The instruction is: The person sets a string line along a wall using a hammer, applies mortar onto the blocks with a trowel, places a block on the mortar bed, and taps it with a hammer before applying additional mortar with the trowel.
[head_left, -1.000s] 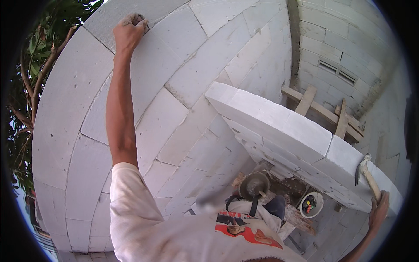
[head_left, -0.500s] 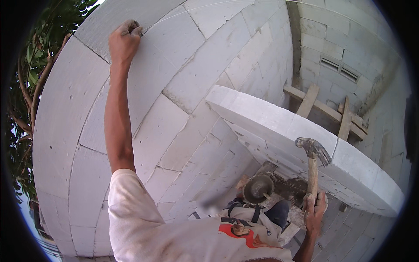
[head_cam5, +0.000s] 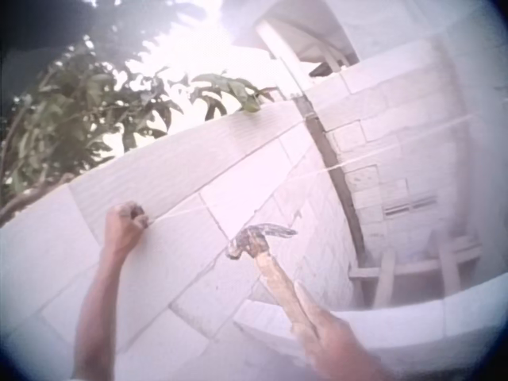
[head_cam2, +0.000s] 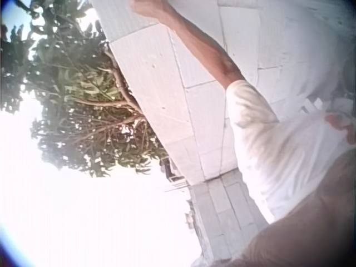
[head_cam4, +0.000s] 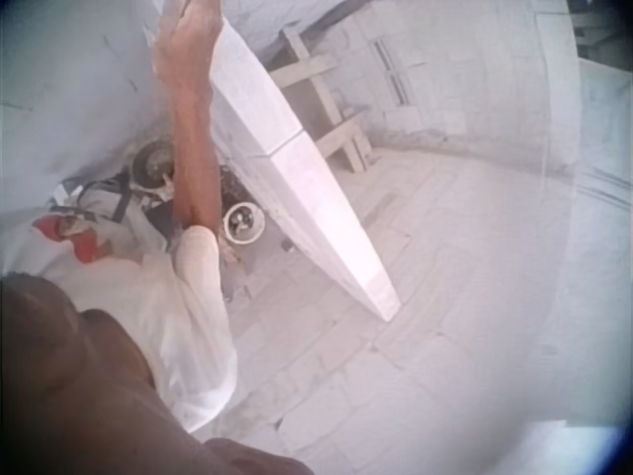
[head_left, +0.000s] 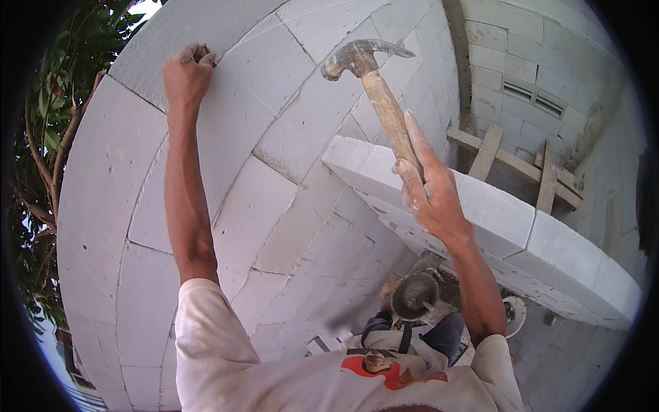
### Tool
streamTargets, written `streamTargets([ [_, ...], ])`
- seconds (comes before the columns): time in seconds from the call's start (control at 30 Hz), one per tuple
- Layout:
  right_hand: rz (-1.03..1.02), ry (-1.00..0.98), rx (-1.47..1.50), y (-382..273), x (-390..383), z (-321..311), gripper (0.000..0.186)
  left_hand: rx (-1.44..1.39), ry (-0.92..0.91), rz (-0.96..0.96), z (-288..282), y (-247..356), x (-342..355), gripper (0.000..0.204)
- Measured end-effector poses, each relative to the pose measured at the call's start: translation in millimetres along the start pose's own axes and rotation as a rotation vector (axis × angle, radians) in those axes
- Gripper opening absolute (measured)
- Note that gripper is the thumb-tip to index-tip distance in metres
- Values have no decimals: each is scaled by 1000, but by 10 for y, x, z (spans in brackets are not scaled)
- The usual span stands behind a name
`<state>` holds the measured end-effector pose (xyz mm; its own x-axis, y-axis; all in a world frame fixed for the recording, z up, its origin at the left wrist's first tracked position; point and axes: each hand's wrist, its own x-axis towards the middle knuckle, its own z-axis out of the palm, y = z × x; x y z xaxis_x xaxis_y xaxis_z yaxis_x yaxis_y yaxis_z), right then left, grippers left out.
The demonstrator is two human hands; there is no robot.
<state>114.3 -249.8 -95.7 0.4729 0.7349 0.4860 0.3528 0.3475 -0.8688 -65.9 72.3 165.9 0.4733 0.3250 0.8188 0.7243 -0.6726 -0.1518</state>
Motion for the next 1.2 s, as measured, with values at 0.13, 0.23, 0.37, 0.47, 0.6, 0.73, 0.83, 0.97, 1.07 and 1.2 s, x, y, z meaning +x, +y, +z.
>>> streamTargets([
  [0.13,-363,65,-72,-127,938,237,61,14,-38,-71,-7,46,0,16],
  [0.23,-470,23,-56,-299,1436,472,59,35,-19,-71,-6,-17,2,18],
  [0.37,-680,108,-107,-471,1820,706,58,19,-30,-120,-1,-17,-1,20],
  [0.47,-618,-28,-214,-549,1942,687,58,20,-32,-138,3,-23,-33,24],
  [0.6,-583,-94,-209,-593,1949,664,58,117,-33,-148,3,-42,4,28],
  [0.73,-726,95,-163,-517,1952,768,57,56,-101,-280,21,27,31,27],
  [0.83,-395,-207,-314,-559,1908,698,54,190,-100,-231,9,53,27,29],
  [0.97,-658,45,-129,-393,1907,838,59,153,-86,-219,54,-15,41,30],
  [1.07,-687,44,-181,-360,1962,838,60,151,-107,-222,40,21,43,29],
  [1.2,-602,-35,-273,-467,1968,778,59,164,-107,-253,13,-19,28,27],
])
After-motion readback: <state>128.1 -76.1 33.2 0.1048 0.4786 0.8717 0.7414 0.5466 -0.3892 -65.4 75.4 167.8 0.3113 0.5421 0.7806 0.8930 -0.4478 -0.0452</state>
